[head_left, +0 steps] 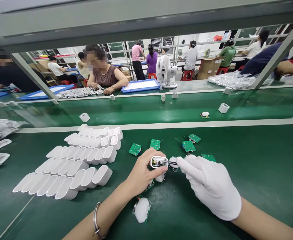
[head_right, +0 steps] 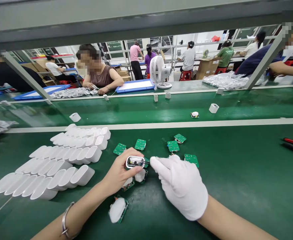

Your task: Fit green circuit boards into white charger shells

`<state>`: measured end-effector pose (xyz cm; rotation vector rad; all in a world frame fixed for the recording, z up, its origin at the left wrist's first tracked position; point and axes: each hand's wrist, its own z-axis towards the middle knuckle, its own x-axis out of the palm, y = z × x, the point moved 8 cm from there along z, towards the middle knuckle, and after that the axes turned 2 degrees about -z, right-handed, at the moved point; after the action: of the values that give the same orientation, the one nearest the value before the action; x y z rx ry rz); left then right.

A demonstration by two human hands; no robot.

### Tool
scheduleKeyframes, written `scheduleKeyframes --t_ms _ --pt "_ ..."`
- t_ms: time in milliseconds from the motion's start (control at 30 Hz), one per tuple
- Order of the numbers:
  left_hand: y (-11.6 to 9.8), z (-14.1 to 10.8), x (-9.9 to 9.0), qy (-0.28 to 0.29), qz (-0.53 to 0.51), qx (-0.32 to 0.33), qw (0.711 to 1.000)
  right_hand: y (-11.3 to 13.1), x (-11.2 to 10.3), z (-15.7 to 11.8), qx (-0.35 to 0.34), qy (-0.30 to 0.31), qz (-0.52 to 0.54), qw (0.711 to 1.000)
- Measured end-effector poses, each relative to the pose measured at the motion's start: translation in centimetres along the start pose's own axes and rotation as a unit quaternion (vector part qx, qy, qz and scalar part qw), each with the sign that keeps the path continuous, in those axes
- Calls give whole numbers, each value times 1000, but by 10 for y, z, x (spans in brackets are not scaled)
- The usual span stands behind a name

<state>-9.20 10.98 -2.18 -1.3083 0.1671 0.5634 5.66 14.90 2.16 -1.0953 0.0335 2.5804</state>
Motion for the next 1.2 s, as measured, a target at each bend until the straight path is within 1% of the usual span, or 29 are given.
scheduleKeyframes --t_ms 133,233,300,367,433,467,500,567,633,700,833,967,1033,1200 --pt "-2 -1 1 -1 18 20 1000 6 2 1 2 34 -33 999" --pt "-5 -2 2 5 26 39 999 5 2 3 12 42 -33 998" --pt "-7 -3 3 10 29 52 998 -2 5 3 34 57 26 997" --pt "-7 -3 4 11 33 56 998 -13 9 1 79 70 130 986" --pt "-6 -3 3 9 37 53 998 -23 11 -2 118 59 223 966" --pt "-5 -3 3 8 39 51 998 -25 10 -2 122 46 250 959" --pt "-5 -3 4 10 38 51 998 -24 9 -2 113 36 258 959" --pt "-4 -3 5 16 34 52 998 -18 9 -1 81 38 228 970" --pt "-4 -3 6 19 31 46 998 -14 11 0 70 57 179 980" --pt "-2 -4 5 5 33 28 999 -16 9 -1 85 59 145 984" --pt "1 -4 -3 -50 40 -11 998 -21 4 -2 109 40 138 984" --pt "1 -4 -7 -87 42 -17 995 -18 15 -3 129 88 135 978" --pt "1 -4 -7 -94 45 -18 994 -17 20 -4 145 108 131 975" --pt "0 -5 -6 -91 46 -21 995 -19 22 -7 166 103 139 971"
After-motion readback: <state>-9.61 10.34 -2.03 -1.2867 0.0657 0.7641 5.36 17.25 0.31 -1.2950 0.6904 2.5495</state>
